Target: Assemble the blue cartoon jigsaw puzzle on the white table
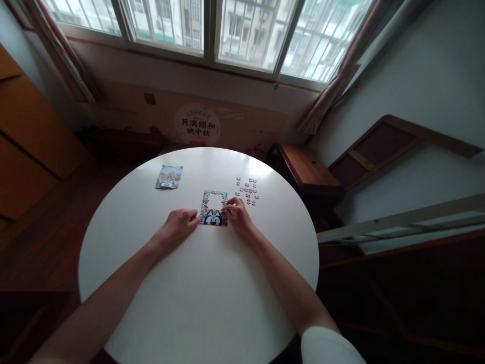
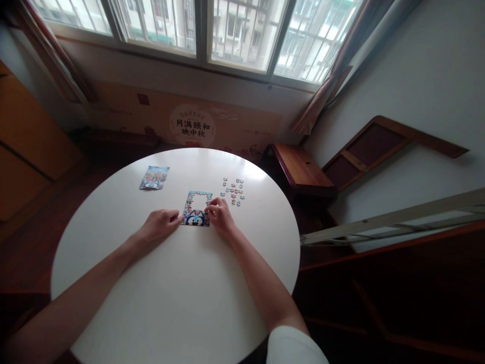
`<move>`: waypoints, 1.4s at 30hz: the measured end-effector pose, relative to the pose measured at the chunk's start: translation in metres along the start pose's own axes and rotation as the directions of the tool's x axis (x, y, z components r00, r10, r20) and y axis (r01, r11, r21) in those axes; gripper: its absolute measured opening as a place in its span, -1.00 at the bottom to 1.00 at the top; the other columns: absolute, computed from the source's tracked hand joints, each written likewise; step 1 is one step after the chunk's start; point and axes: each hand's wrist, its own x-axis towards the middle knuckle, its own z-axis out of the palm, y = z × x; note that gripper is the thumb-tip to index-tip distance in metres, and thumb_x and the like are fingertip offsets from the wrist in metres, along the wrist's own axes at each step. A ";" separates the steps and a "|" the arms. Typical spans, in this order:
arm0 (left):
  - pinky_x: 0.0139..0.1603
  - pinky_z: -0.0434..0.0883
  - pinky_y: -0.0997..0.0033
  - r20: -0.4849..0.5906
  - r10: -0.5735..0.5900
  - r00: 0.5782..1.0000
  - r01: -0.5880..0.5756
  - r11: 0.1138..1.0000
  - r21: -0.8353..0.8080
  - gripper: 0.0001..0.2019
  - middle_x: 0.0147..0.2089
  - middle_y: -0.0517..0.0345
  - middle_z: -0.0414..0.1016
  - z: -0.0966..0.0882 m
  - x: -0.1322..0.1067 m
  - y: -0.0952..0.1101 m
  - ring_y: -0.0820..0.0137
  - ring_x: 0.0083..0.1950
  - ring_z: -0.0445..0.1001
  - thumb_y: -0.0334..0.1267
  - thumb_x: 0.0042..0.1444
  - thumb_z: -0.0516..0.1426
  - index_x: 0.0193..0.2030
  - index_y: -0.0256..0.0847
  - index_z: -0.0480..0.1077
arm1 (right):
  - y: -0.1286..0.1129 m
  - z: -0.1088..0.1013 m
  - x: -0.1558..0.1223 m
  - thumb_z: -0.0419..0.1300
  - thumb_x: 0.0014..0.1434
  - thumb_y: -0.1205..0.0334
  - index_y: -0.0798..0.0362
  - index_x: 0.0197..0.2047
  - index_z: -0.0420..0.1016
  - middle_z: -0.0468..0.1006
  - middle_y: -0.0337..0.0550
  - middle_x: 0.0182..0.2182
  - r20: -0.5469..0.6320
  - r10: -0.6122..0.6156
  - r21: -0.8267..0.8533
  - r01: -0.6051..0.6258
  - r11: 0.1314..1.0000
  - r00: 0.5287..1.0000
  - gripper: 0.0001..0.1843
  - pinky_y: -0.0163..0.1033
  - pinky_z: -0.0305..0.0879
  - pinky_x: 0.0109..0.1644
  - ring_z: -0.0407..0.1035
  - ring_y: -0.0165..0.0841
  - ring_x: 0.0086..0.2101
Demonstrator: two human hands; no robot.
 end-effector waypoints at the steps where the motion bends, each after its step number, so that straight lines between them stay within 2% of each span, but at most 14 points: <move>1: -0.42 -0.03 0.37 -0.001 0.000 1.000 0.000 1.000 0.001 -0.60 -0.49 0.08 0.46 0.000 0.000 0.000 0.36 -0.48 0.30 0.00 0.23 -0.07 -0.49 -0.16 0.37 | 0.000 0.000 0.000 0.17 0.12 0.49 -0.02 -0.39 0.62 0.42 -0.10 -0.28 0.000 0.000 0.001 0.000 1.000 1.000 -0.74 -0.15 0.30 -0.07 0.26 -0.28 -0.15; 13: -0.42 0.00 0.39 0.004 -0.014 1.000 0.014 1.000 0.018 -0.61 -0.47 0.10 0.48 0.001 -0.001 -0.001 0.37 -0.47 0.34 0.00 0.24 -0.06 -0.47 -0.16 0.39 | -0.002 -0.001 0.000 0.16 0.11 0.49 -0.01 -0.40 0.63 0.42 -0.11 -0.27 0.040 0.045 0.001 -0.045 0.999 0.998 -0.73 -0.16 0.30 -0.04 0.26 -0.29 -0.15; 42: -0.41 0.02 0.39 0.026 -0.018 0.999 0.018 1.000 0.012 -0.62 -0.44 0.07 0.50 -0.005 -0.001 0.003 0.35 -0.43 0.37 -0.01 0.24 -0.06 -0.44 -0.16 0.40 | -0.002 -0.001 0.001 0.15 0.11 0.50 0.00 -0.38 0.63 0.42 -0.10 -0.28 0.023 0.040 0.011 -0.041 0.999 0.999 -0.73 -0.16 0.30 -0.06 0.27 -0.29 -0.16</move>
